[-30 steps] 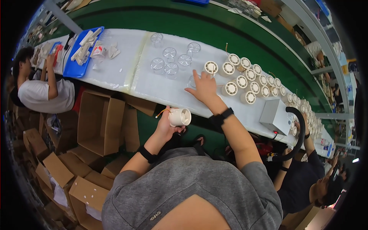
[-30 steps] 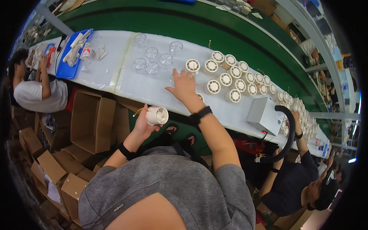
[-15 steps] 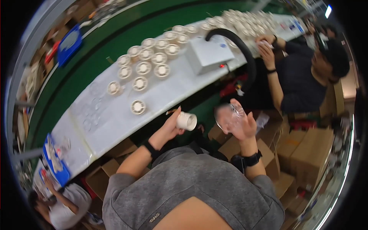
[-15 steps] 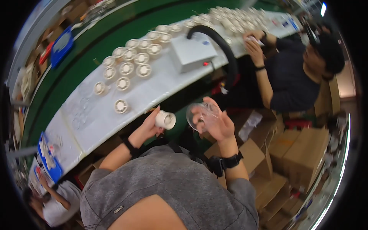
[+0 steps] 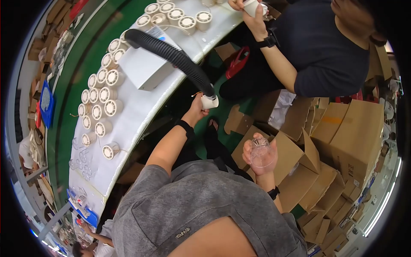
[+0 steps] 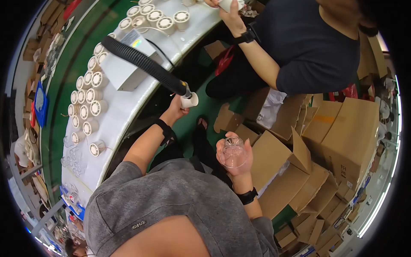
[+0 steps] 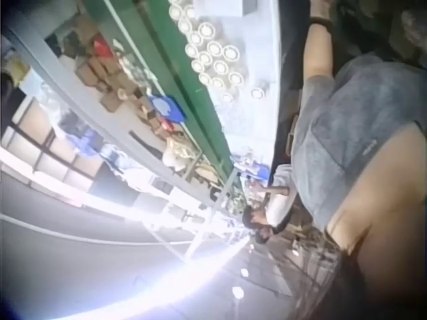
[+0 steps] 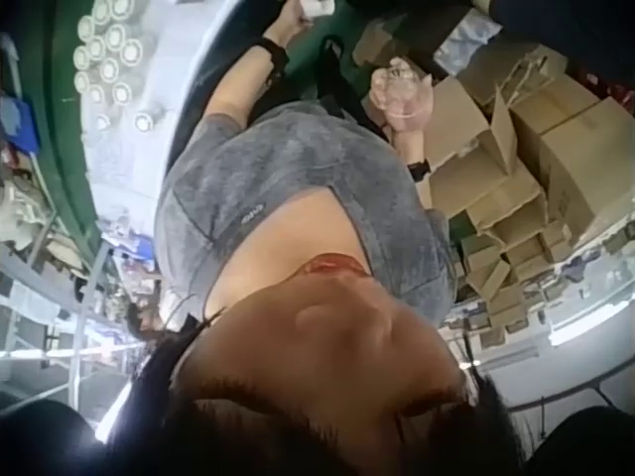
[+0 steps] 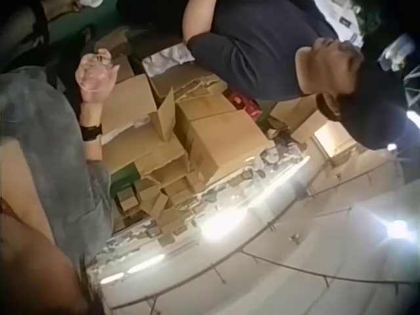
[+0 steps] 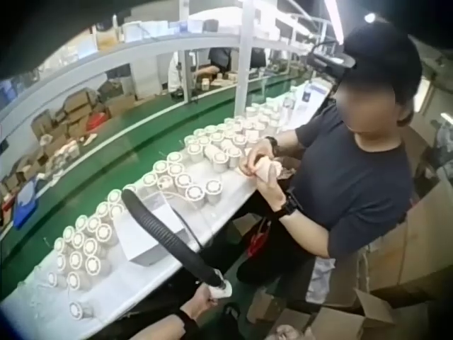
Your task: The person removes a plastic cup from a bag, fits a fan into the cup, and sets the assembled unit on the table, repeating this process several times.
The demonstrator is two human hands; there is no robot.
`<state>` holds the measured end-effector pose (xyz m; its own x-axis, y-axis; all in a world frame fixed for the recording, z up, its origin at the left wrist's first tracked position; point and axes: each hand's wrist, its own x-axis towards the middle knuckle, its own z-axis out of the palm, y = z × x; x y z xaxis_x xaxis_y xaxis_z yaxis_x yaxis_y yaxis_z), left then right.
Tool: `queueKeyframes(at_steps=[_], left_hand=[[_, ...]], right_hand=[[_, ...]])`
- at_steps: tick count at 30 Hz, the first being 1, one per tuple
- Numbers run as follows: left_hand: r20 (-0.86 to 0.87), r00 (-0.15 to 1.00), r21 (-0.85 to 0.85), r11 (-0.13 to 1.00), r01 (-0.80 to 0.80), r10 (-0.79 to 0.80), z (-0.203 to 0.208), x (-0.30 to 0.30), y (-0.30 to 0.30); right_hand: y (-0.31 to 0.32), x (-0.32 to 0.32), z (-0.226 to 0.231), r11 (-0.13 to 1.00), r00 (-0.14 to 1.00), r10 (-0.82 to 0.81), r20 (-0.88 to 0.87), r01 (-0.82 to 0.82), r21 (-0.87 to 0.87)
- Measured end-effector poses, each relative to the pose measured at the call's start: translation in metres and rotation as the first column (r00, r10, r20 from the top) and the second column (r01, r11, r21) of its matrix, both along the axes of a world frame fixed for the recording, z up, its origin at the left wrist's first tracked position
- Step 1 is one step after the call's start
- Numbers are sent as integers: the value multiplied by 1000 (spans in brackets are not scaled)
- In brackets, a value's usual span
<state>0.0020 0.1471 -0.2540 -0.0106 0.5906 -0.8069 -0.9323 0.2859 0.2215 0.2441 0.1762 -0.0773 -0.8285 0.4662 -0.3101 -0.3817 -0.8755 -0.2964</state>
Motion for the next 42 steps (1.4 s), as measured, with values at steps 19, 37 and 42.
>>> queueKeyframes(at_steps=[19,37,42], left_hand=[[-892,436,35,945,326,-117,-16,28,-4],[151,895,44,902,-430,420,62,20,-112],[168,906,26,917,-397,388,68,5,-109]], right_hand=[[59,-28,-36,981,953,-162,256,183,-61],[46,-149,-190,898,786,357,505,-140,-417],[50,-153,-191,943,758,306,576,-160,-290]])
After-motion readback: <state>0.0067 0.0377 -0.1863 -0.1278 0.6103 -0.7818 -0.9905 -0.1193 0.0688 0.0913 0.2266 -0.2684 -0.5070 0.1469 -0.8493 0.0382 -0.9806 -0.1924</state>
